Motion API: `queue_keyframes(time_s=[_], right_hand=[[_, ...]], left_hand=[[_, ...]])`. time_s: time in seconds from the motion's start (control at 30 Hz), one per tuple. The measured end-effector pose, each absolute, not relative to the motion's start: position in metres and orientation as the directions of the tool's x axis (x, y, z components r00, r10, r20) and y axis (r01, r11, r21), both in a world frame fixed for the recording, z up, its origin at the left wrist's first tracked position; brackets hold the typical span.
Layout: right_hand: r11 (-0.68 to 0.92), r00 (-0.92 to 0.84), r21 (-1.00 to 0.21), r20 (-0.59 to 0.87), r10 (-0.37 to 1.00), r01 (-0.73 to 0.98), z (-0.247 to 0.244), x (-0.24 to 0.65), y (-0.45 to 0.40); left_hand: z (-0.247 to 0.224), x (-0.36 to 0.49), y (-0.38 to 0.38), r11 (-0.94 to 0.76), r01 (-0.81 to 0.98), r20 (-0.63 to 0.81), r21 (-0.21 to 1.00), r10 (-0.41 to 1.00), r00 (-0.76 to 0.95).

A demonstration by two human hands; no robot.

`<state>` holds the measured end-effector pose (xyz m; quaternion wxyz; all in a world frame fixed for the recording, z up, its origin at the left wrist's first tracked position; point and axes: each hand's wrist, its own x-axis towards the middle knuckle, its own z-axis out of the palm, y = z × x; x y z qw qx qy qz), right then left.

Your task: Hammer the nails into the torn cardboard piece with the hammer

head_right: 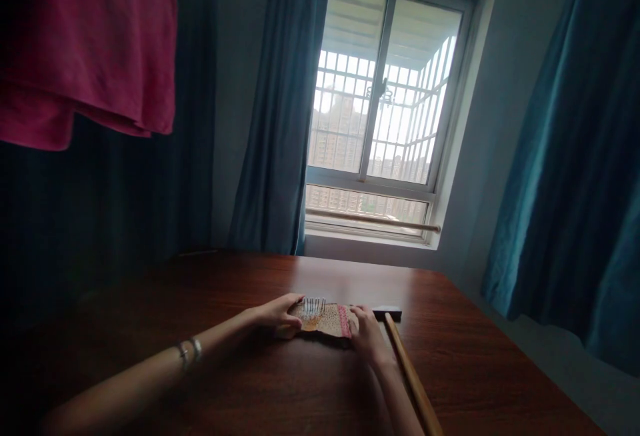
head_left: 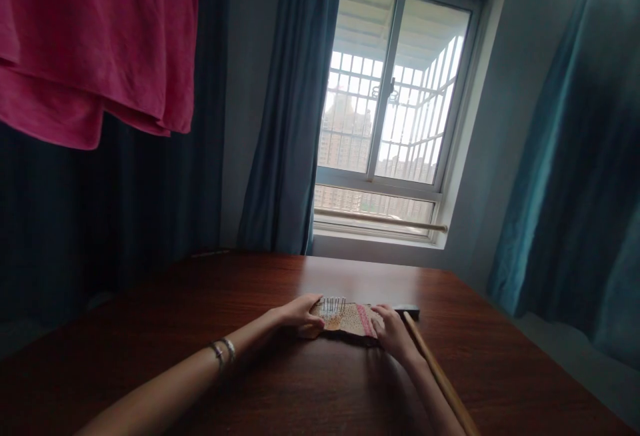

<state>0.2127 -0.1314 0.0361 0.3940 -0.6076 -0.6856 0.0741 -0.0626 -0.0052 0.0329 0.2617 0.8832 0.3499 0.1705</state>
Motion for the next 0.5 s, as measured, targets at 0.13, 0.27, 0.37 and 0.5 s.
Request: queue_keyframes(time_s=[0.13, 0.27, 0.37, 0.5], right_hand=[[0.282, -0.084, -0.518, 0.373, 0.924, 0.808, 0.023, 0.192, -0.089], [0.298, -0.173, -0.456, 0.295, 0.94, 0.838, 0.014, 0.186, -0.071], [0.311, -0.198, -0.422, 0.291, 0.936, 0.852, 0.01, 0.186, -0.071], [0.315, -0.2, -0.366, 0.32, 0.926, 0.875, 0.01, 0.185, -0.075]], left_hand=[[0.034, -0.062, -0.009, -0.64, 0.499, 0.13, 0.584, 0.681, 0.721], [0.026, -0.067, -0.009, -0.689, 0.444, 0.223, 0.573, 0.652, 0.725], [0.017, -0.068, -0.003, -0.728, 0.406, 0.285, 0.552, 0.623, 0.729], [0.009, -0.068, 0.002, -0.751, 0.393, 0.333, 0.531, 0.611, 0.718]])
